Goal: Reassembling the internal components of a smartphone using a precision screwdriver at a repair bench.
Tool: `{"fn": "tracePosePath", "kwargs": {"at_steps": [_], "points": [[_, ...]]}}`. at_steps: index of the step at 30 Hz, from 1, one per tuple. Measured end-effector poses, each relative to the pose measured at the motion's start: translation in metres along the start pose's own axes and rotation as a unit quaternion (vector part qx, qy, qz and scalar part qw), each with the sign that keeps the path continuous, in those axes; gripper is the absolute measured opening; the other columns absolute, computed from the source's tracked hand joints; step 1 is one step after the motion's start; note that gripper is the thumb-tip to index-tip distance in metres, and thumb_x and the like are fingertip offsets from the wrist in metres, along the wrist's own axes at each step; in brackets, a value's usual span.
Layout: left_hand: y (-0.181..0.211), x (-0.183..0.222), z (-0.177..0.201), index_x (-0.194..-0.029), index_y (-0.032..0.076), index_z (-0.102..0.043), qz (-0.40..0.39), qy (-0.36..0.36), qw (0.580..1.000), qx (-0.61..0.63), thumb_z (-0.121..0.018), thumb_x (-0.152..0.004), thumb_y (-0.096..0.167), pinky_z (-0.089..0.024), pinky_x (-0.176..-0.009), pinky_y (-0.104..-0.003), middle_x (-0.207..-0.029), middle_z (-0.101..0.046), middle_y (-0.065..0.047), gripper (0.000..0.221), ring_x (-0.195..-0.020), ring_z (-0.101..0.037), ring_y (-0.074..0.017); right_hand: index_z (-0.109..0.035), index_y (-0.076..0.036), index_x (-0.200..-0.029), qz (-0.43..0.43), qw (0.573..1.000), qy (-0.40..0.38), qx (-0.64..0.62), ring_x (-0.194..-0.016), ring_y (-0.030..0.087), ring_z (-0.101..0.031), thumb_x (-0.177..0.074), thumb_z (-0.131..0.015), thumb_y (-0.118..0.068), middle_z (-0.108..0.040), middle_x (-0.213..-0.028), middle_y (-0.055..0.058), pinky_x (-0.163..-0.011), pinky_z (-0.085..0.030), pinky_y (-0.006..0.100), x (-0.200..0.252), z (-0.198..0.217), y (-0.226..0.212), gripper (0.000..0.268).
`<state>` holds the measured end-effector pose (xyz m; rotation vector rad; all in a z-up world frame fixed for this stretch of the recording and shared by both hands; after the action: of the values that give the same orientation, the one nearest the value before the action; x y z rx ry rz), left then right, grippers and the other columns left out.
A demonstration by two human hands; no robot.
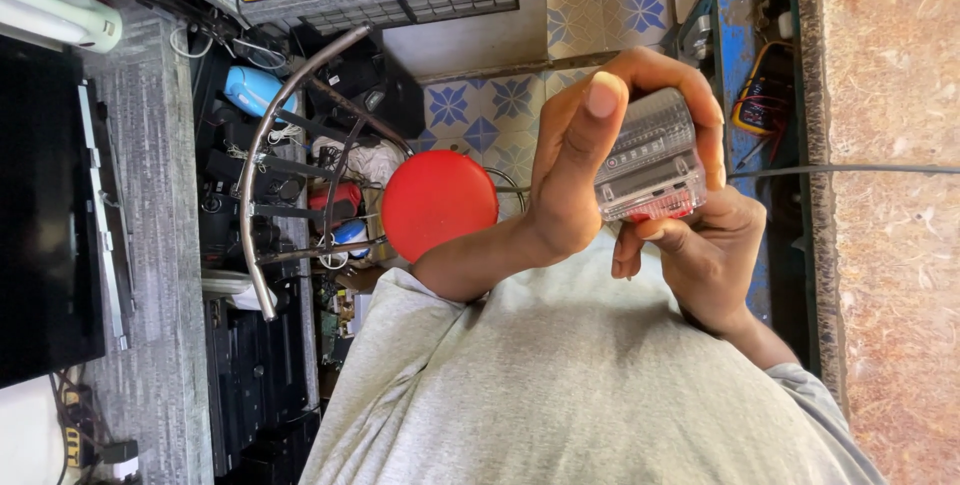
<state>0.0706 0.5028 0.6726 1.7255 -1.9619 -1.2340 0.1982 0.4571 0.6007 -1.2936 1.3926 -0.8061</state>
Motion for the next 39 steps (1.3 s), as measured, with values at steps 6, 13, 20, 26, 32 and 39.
{"fn": "tracePosePath", "kwargs": {"at_steps": [6,13,20,26,32,39], "points": [[-0.007,-0.004,0.002,-0.106,0.005,-0.06,0.0,0.006,0.999,0.033,-0.046,-0.108,0.054,-0.055,-0.066,-0.031,-0.086,-0.061,-0.014,0.051,-0.073,-0.064,-0.0223,-0.061,0.001,-0.076,-0.012,1.0,0.002,0.015,-0.046,0.02,-0.06,-0.092,-0.067,-0.043,-0.064,-0.06,0.014,-0.05,-0.05,0.03,-0.003,-0.001,-0.005,0.047],[-0.016,-0.009,0.006,-0.106,0.006,-0.06,0.013,0.018,0.998,0.061,-0.039,-0.101,0.067,-0.053,-0.061,-0.03,-0.085,-0.063,-0.012,0.065,-0.072,-0.065,-0.0201,-0.059,0.005,-0.085,-0.024,0.997,-0.004,0.078,-0.05,0.021,-0.06,-0.102,-0.053,-0.05,-0.063,-0.061,0.016,-0.054,-0.049,0.029,0.001,0.004,-0.001,0.057],[-0.033,-0.012,0.013,-0.103,0.004,-0.063,0.0,0.041,0.996,0.077,-0.041,-0.101,0.067,-0.056,-0.064,-0.032,-0.084,-0.065,-0.013,0.066,-0.072,-0.067,-0.022,-0.058,0.004,-0.088,-0.035,0.997,0.031,0.056,-0.045,0.02,-0.055,-0.102,-0.056,-0.046,-0.061,-0.058,0.016,-0.052,-0.045,0.028,0.002,0.007,0.007,0.052],[-0.046,-0.014,0.032,-0.103,0.005,-0.062,-0.011,0.05,0.994,0.096,-0.043,-0.103,0.063,-0.055,-0.066,-0.032,-0.083,-0.065,-0.013,0.061,-0.074,-0.068,-0.0229,-0.063,0.003,-0.092,-0.047,0.997,0.032,0.042,-0.046,0.02,-0.058,-0.101,-0.058,-0.047,-0.062,-0.062,0.014,-0.05,-0.047,0.028,-0.005,0.014,0.017,0.051],[-0.078,-0.007,0.101,-0.128,0.012,-0.072,0.037,-0.019,0.967,-0.252,-0.044,-0.11,0.063,-0.033,-0.119,-0.042,-0.124,-0.066,-0.009,0.06,-0.126,-0.054,-0.023,-0.065,0.014,-0.091,0.018,0.997,0.039,-0.072,-0.04,0.021,-0.061,-0.102,-0.061,-0.024,-0.057,-0.052,0.021,-0.045,-0.059,0.038,-0.008,0.063,0.084,0.039],[-0.16,0.016,0.172,-0.113,-0.001,-0.071,0.285,0.05,0.957,-0.017,-0.073,-0.1,0.02,-0.066,-0.065,-0.049,-0.099,-0.074,-0.02,0.025,-0.086,-0.074,-0.0316,-0.058,0.003,-0.076,-0.053,0.993,0.084,-0.065,-0.042,0.025,-0.064,-0.106,-0.058,-0.028,-0.057,-0.049,0.022,-0.041,-0.05,0.031,0.008,0.122,0.15,0.043]]}}
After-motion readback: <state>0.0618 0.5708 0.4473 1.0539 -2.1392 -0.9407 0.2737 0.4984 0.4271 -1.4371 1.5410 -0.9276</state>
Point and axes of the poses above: each hand's wrist, its own x-axis away from the middle knuckle, its own z-axis out of the back of the hand, y = z × x, the point moved 1 cm from there along -x, towards the middle knuckle
